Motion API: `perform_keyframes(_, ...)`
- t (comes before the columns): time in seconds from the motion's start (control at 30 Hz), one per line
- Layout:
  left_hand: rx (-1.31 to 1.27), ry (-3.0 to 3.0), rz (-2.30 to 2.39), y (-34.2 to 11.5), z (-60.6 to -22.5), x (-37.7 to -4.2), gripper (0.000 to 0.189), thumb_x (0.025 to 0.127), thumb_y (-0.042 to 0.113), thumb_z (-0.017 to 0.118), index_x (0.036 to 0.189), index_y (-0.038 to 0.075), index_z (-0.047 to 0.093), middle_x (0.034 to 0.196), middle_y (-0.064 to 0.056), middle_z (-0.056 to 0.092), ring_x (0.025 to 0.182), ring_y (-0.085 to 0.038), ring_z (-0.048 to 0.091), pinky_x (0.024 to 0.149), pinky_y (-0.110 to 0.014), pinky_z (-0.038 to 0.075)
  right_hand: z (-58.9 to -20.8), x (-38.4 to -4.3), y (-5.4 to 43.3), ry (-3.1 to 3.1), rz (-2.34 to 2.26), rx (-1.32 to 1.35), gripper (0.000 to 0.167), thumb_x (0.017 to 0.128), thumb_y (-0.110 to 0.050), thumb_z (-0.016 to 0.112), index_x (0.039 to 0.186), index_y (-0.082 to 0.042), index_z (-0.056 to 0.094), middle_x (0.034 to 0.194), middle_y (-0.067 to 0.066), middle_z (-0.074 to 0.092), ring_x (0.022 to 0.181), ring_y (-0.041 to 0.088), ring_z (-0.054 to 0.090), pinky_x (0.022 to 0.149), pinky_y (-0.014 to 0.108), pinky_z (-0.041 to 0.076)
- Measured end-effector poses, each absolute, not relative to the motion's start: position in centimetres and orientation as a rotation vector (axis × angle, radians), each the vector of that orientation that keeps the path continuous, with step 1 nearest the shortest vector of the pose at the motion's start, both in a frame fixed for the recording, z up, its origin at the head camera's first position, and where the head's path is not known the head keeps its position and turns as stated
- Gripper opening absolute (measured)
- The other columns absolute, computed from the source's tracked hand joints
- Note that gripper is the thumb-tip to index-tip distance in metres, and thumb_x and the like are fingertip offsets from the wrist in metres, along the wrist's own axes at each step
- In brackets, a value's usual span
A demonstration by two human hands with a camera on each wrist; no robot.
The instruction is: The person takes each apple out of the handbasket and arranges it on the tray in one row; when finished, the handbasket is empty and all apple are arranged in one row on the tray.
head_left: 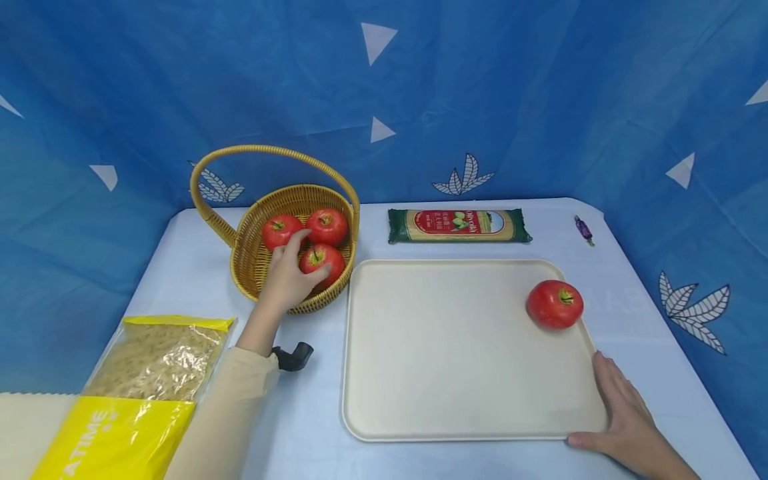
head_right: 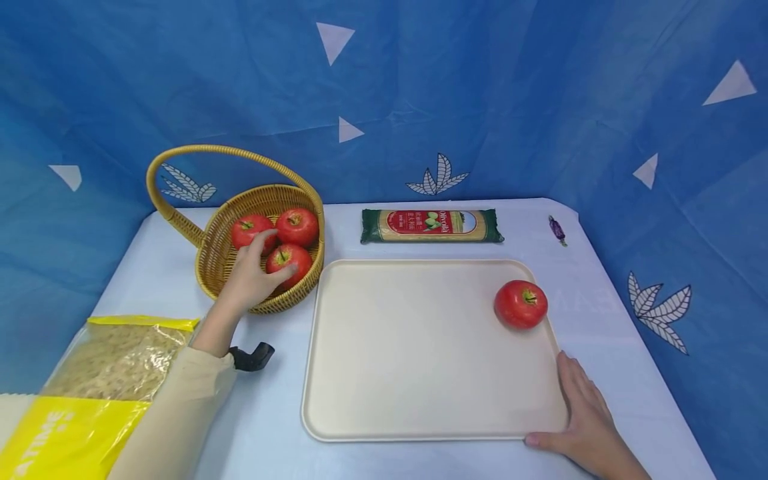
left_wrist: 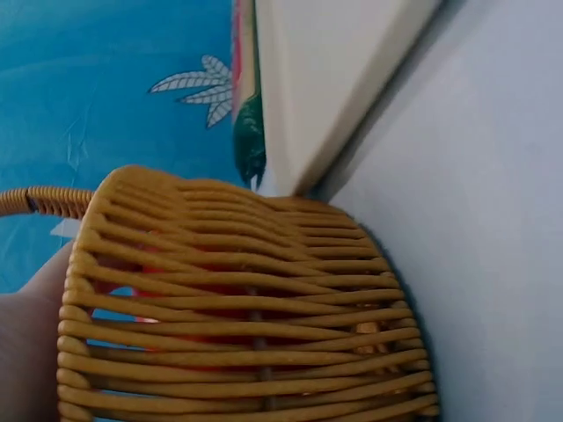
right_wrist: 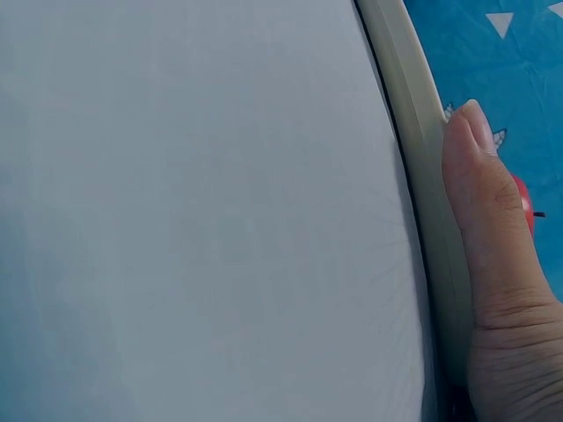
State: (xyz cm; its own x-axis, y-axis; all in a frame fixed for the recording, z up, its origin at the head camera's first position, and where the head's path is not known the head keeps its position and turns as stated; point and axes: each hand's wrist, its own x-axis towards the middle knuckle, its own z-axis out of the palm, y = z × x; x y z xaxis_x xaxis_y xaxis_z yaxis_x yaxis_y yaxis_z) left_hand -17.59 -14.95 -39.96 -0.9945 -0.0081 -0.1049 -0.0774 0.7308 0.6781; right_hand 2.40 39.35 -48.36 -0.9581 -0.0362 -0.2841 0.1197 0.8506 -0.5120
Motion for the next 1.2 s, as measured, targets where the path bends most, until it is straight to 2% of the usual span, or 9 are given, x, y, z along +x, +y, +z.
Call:
perform_keyframes(0.1,-0.044,2.780,1.130,-15.1,-40.0,-18.0,0.079,0.089,0.039,0.070,0.154,0.024,0.027,0.150,-0.023,0.034,0.134,-0.043,0.039,0.104,-0.067,0.041,-48.4,2.4,39.3,2.743,-0.788,0.066,0.136,0.074,-0.047,0.081,0.155,-0.009,-0.021,0.160,0.031,-0.016,0.145,0.056,-0.012,0.102,0.083,-0.004)
perform_keyframes(0.27,-0.033,2.697,1.184,-15.3,-40.1,-18.2,0.076,0.089,0.039,0.070,0.151,0.019,0.031,0.148,-0.020,0.039,0.133,-0.039,0.042,0.104,-0.062,0.044,-48.3,2.3,39.3,2.739,-0.768,0.093,0.138,0.073,-0.049,0.082,0.155,-0.010,-0.022,0.161,0.029,-0.016,0.145,0.056,-0.010,0.100,0.085,0.004)
perform_keyframes(0.4,-0.013,2.654,1.208,-15.4,-40.3,-18.4,0.074,0.089,0.038,0.071,0.149,0.016,0.033,0.146,-0.018,0.042,0.132,-0.038,0.044,0.105,-0.059,0.044,-48.3,2.4,39.3,2.752,-0.770,0.078,0.138,0.072,-0.048,0.083,0.155,-0.010,-0.022,0.162,0.028,-0.016,0.145,0.056,-0.009,0.100,0.085,0.003)
perform_keyframes(0.63,-0.032,2.583,1.191,-15.5,-40.3,-18.8,0.079,0.087,0.041,0.073,0.150,0.020,0.029,0.147,-0.018,0.041,0.133,-0.039,0.043,0.106,-0.060,0.043,-48.3,2.4,39.3,2.765,-0.774,0.064,0.138,0.072,-0.046,0.083,0.155,-0.010,-0.020,0.162,0.028,-0.014,0.146,0.055,-0.009,0.101,0.084,0.002)
perform_keyframes(0.87,-0.016,2.540,1.178,-15.5,-40.4,-19.0,0.082,0.084,0.036,0.076,0.149,0.024,0.028,0.146,-0.018,0.041,0.134,-0.040,0.042,0.106,-0.060,0.043,-48.3,2.3,39.2,2.756,-0.773,0.076,0.138,0.072,-0.047,0.083,0.155,-0.010,-0.021,0.162,0.029,-0.015,0.144,0.056,-0.006,0.099,0.085,0.006)
perform_keyframes(1.07,-0.002,2.562,1.168,-15.4,-40.7,-19.1,0.082,0.083,0.033,0.078,0.149,0.025,0.029,0.145,-0.017,0.042,0.133,-0.039,0.043,0.105,-0.061,0.044,-48.5,2.4,39.3,2.761,-0.774,0.086,0.140,0.070,-0.049,0.084,0.155,-0.012,-0.021,0.163,0.026,-0.016,0.145,0.054,-0.008,0.101,0.084,0.001)
perform_keyframes(1.2,0.007,2.621,1.151,-15.4,-40.9,-18.9,0.083,0.082,0.035,0.078,0.148,0.021,0.030,0.144,-0.016,0.044,0.132,-0.039,0.045,0.104,-0.060,0.045,-48.5,2.5,39.2,2.761,-0.767,0.096,0.141,0.069,-0.051,0.084,0.155,-0.013,-0.021,0.163,0.025,-0.017,0.146,0.053,-0.011,0.102,0.084,-0.002)
